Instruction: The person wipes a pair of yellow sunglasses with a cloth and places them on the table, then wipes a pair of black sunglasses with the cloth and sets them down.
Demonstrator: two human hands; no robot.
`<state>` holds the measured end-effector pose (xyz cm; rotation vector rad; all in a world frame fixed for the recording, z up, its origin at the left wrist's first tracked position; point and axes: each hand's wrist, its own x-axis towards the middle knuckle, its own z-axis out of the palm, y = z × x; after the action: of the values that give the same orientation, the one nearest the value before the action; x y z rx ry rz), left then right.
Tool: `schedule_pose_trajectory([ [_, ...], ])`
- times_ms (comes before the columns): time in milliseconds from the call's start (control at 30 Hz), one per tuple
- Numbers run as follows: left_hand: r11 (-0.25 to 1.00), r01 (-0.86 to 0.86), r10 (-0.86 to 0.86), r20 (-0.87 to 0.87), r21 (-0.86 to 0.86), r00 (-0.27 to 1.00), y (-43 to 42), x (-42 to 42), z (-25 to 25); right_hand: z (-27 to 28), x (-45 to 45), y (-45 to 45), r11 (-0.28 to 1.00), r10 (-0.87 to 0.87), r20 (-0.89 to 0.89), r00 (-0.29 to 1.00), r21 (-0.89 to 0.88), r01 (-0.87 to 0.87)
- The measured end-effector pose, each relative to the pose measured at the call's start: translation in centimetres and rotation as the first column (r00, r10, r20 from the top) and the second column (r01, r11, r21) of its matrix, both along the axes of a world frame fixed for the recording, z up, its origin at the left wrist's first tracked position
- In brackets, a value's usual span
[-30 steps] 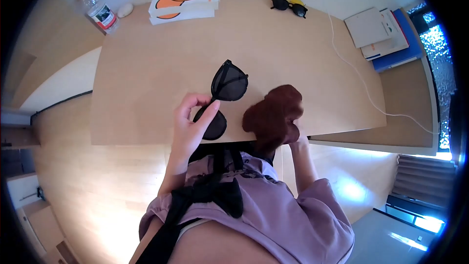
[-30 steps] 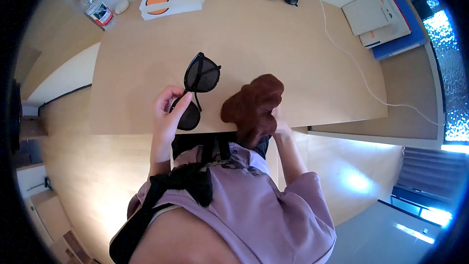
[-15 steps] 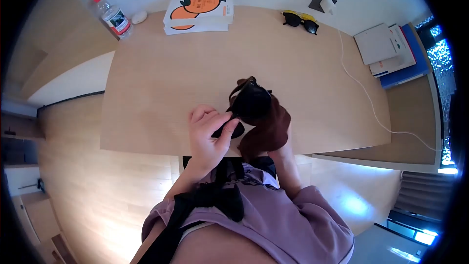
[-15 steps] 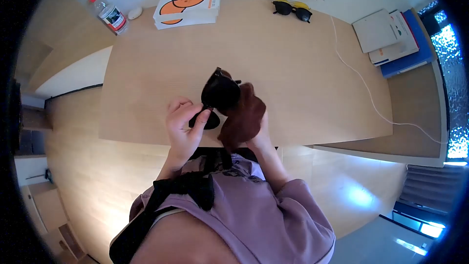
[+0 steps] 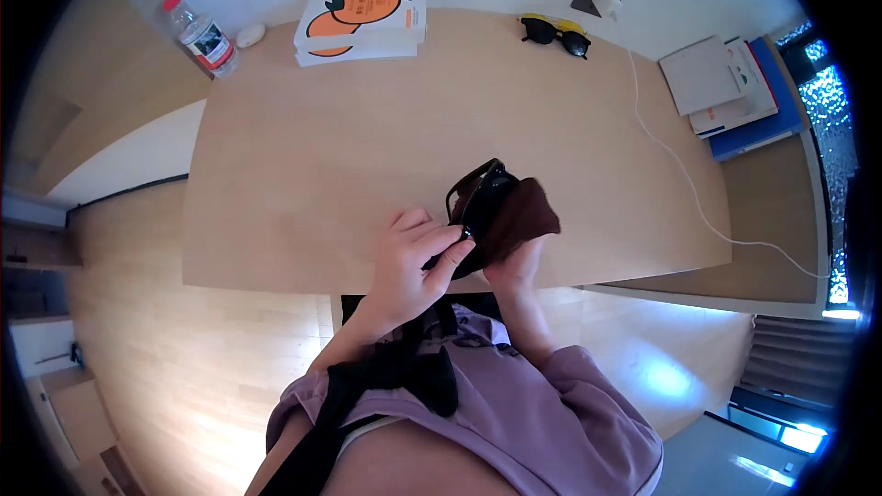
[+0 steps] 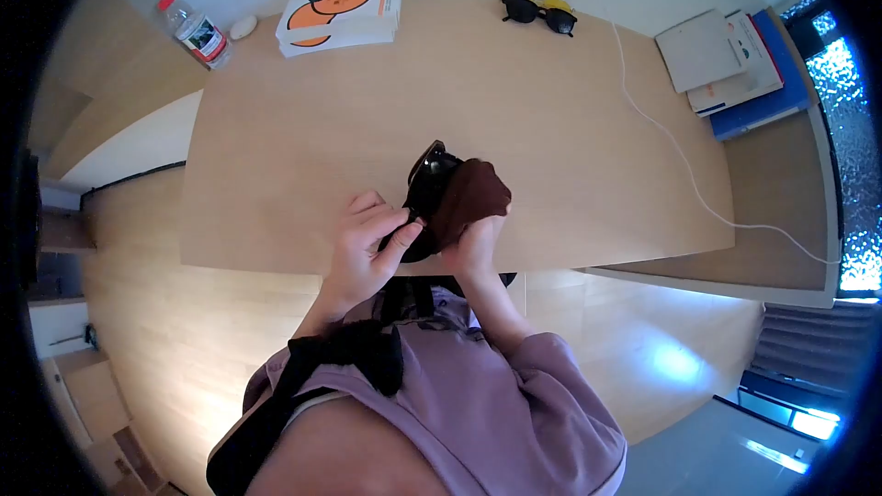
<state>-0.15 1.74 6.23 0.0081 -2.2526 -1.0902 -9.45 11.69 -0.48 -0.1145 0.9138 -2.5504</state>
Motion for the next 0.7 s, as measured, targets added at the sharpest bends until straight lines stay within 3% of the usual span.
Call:
schedule_pose_trajectory([
  [100, 0.997, -0.076, 0.077, -0.061, 0.025, 0.995, -0.1, -0.4, -0.8, 0.1, -0.3, 0.6, 1.000, -0.008, -0.101, 0.995, 0.027, 0.011],
  [167, 0.996, -0.084, 0.085, -0.022, 0.042, 0.996, -0.2, -0.5, -0.3, 4.6, 0.8, -0.3, 0.998, 0.058, 0.051, 0.997, 0.028, -0.059],
  [200, 0.993, -0.114, 0.114, -0.028, 0.025, 0.993, -0.3, -0.8, -0.3, 4.5, 1.2, -0.5, 0.997, 0.024, -0.180, 0.983, 0.071, -0.012],
  [300, 0.989, -0.150, 0.148, -0.061, -0.016, 0.987, -0.4, -1.2, -0.2, 4.3, 2.3, -1.0, 0.984, -0.097, -0.221, 0.970, 0.122, 0.127],
  [467, 0.994, -0.031, 0.025, -0.059, -0.101, 0.998, 0.4, -0.9, 0.3, 3.4, 0.1, -0.2, 0.940, -0.092, -0.361, 0.928, 0.276, 0.201],
  [533, 0.998, -0.031, 0.028, -0.064, -0.049, 0.998, 0.6, -0.9, -0.1, 3.3, -0.6, 0.1, 0.829, -0.199, -0.423, 0.884, 0.409, 0.382],
  [567, 0.999, -0.032, 0.032, -0.071, 0.005, 0.997, 0.7, -0.8, -0.3, 3.3, -0.6, 0.1, 0.829, -0.199, -0.421, 0.885, 0.409, 0.381],
  [633, 0.999, -0.019, 0.022, -0.066, 0.040, 0.998, 0.7, -0.7, -0.1, 3.4, -0.6, 0.2, 0.968, -0.159, -0.175, 0.972, 0.165, 0.188],
  [700, 0.986, -0.054, 0.064, -0.062, 0.160, 0.996, 0.8, -0.5, 0.1, 2.9, -0.5, 0.1, 0.987, -0.118, -0.129, 0.985, 0.096, 0.131],
])
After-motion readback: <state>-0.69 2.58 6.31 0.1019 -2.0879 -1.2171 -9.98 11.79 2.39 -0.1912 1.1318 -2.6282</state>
